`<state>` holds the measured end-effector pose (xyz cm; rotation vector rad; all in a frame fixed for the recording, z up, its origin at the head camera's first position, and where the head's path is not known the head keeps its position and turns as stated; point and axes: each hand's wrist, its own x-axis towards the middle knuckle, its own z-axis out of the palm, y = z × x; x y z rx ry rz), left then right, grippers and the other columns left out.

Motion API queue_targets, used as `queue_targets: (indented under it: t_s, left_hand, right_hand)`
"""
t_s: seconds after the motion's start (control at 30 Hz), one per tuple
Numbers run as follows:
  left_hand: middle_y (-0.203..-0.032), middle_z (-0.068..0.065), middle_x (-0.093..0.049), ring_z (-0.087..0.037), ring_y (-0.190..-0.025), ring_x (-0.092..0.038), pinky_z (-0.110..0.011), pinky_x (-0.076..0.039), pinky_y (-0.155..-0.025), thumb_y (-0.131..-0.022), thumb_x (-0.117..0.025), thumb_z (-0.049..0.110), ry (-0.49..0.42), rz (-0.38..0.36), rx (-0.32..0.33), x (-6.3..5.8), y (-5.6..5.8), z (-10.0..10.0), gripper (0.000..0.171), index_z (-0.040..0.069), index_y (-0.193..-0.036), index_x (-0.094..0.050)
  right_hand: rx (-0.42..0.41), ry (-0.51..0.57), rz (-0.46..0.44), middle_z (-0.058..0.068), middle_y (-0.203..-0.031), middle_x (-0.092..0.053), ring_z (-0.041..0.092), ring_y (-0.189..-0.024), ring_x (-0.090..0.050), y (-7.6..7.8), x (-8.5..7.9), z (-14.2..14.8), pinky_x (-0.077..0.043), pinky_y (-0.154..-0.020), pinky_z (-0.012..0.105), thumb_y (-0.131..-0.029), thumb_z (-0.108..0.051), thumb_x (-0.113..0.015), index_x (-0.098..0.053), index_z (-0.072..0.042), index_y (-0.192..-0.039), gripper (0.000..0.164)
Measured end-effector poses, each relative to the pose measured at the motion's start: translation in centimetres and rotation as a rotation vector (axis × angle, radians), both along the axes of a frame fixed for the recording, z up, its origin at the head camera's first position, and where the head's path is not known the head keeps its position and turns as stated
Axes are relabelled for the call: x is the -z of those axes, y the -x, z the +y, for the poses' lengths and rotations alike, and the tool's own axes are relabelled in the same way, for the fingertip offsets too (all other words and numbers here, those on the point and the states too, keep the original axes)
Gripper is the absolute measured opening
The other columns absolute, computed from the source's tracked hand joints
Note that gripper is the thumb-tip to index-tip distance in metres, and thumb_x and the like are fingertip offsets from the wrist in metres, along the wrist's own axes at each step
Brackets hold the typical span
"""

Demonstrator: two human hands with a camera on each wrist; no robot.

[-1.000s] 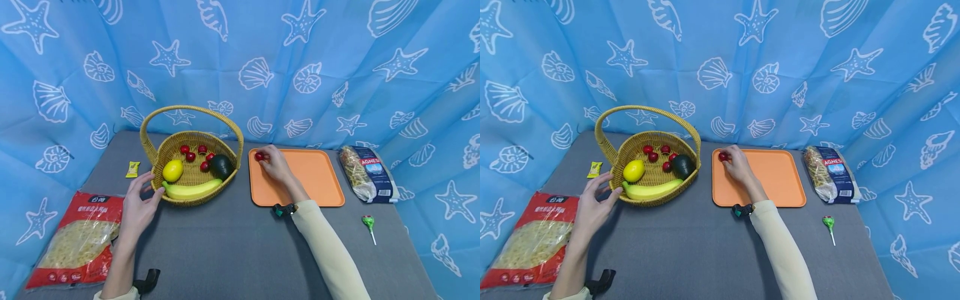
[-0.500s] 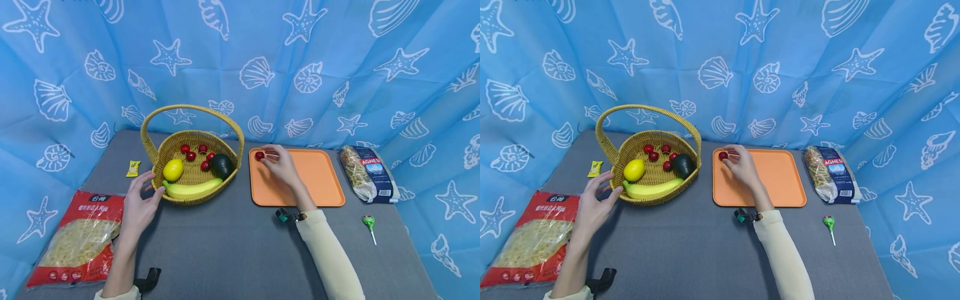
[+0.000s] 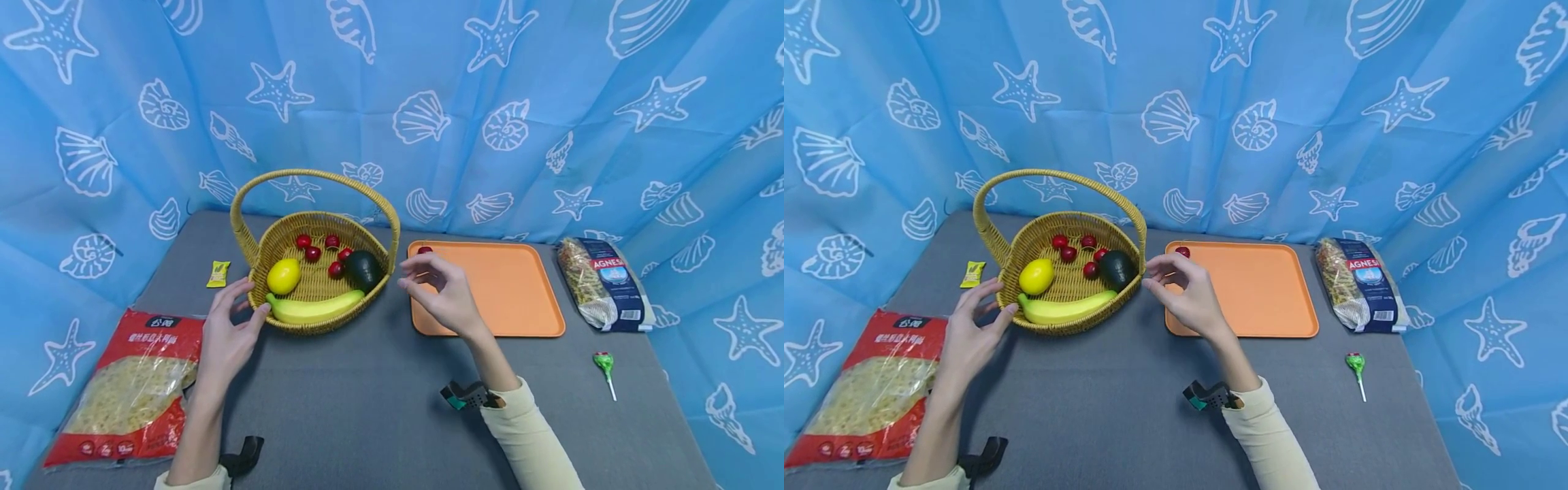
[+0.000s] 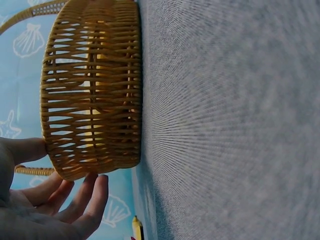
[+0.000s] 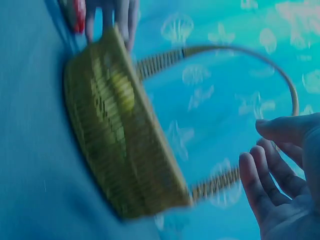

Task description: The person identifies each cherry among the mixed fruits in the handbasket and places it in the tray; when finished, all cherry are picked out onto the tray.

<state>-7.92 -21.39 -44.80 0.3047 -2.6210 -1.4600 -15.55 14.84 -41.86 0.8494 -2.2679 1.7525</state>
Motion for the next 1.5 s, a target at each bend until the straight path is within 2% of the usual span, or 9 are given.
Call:
queue_targets:
  t_s: [0.17, 0.33, 0.57, 0.67, 0.77, 0.9, 1.13, 1.3, 1.5]
  left_hand:
    - [-0.173, -0.014, -0.040, -0.046, -0.141, -0.057, -0.063, -0.058, -0.108, -0.108, -0.069, 0.029, 0.002, 0.002, 0.002, 0.0, 0.1, 0.0, 0.059, 0.009, -0.160, -0.051]
    - [-0.173, -0.014, -0.041, -0.045, -0.141, -0.057, -0.060, -0.060, -0.107, -0.108, -0.069, 0.030, 0.005, 0.001, 0.007, 0.0, 0.1, -0.1, 0.059, 0.010, -0.160, -0.051]
    - [-0.171, -0.014, -0.043, -0.044, -0.140, -0.059, -0.052, -0.063, -0.103, -0.107, -0.070, 0.030, 0.013, 0.005, 0.000, 0.1, 0.1, -0.2, 0.059, 0.009, -0.159, -0.052]
    - [-0.170, -0.014, -0.044, -0.044, -0.139, -0.060, -0.055, -0.063, -0.103, -0.107, -0.071, 0.028, 0.011, 0.012, -0.008, 0.2, 0.1, -0.1, 0.058, 0.009, -0.158, -0.053]
    - [-0.170, -0.014, -0.044, -0.044, -0.138, -0.060, -0.057, -0.063, -0.103, -0.106, -0.071, 0.027, 0.011, 0.016, -0.012, 0.2, 0.1, 0.0, 0.057, 0.008, -0.158, -0.054]
    - [-0.170, -0.014, -0.045, -0.044, -0.138, -0.060, -0.060, -0.061, -0.104, -0.106, -0.071, 0.025, 0.009, 0.022, -0.022, 0.3, 0.1, 0.0, 0.056, 0.008, -0.157, -0.054]
    - [-0.169, -0.013, -0.045, -0.043, -0.137, -0.062, -0.058, -0.061, -0.104, -0.106, -0.071, 0.023, 0.017, 0.027, -0.031, 0.1, 0.2, 0.2, 0.055, 0.008, -0.157, -0.055]
    - [-0.170, -0.014, -0.045, -0.043, -0.138, -0.061, -0.055, -0.062, -0.103, -0.106, -0.071, 0.023, 0.013, 0.020, -0.029, 0.1, 0.2, 0.2, 0.056, 0.008, -0.157, -0.054]
    - [-0.170, -0.014, -0.044, -0.043, -0.138, -0.061, -0.054, -0.063, -0.103, -0.106, -0.071, 0.023, 0.015, 0.019, -0.027, 0.0, 0.2, 0.1, 0.056, 0.008, -0.157, -0.054]
  right_hand:
    - [-0.119, -0.020, -0.059, 0.024, -0.118, -0.074, 0.024, -0.100, -0.074, -0.6, -0.9, -3.4, -0.068, -0.093, 0.031, -0.093, 0.005, -0.079, -0.070, 0.005, -0.123, 0.031]
    - [-0.188, -0.098, -0.127, 0.018, -0.127, -0.073, 0.036, -0.116, -0.072, 0.5, -0.7, -7.2, -0.063, -0.108, 0.050, -0.096, -0.002, -0.080, -0.070, 0.002, -0.127, 0.033]
    - [-0.163, -0.257, -0.265, 0.018, -0.144, -0.066, 0.036, -0.137, -0.064, 3.3, 0.0, -11.6, -0.056, -0.120, 0.047, -0.100, -0.011, -0.077, -0.065, -0.005, -0.137, 0.040]
    - [-0.138, -0.322, -0.275, 0.018, -0.149, -0.063, 0.032, -0.118, -0.066, 4.7, 1.5, -12.9, -0.059, -0.109, 0.040, -0.103, -0.019, -0.075, -0.062, -0.006, -0.141, 0.043]
    - [-0.134, -0.365, -0.293, 0.020, -0.153, -0.059, 0.033, -0.120, -0.064, 5.2, 1.9, -13.9, -0.057, -0.105, 0.046, -0.105, -0.020, -0.072, -0.058, -0.004, -0.145, 0.046]
    - [-0.165, -0.373, -0.353, 0.024, -0.157, -0.055, 0.042, -0.147, -0.054, 5.2, 1.5, -14.8, -0.050, -0.121, 0.055, -0.107, -0.012, -0.067, -0.054, 0.001, -0.148, 0.046]
    - [-0.166, -0.469, -0.399, 0.017, -0.152, -0.061, 0.034, -0.133, -0.063, 5.6, 1.6, -15.6, -0.055, -0.110, 0.046, -0.107, -0.011, -0.067, -0.059, -0.002, -0.147, 0.042]
    - [-0.128, -0.523, -0.420, 0.017, -0.151, -0.064, 0.032, -0.141, -0.061, 5.8, 1.7, -16.4, -0.054, -0.119, 0.046, -0.105, -0.010, -0.069, -0.062, -0.003, -0.146, 0.042]
    - [-0.079, -0.513, -0.480, 0.017, -0.145, -0.068, 0.031, -0.136, -0.064, 5.8, 1.8, -17.1, -0.056, -0.115, 0.044, -0.103, -0.009, -0.072, -0.064, -0.004, -0.144, 0.042]
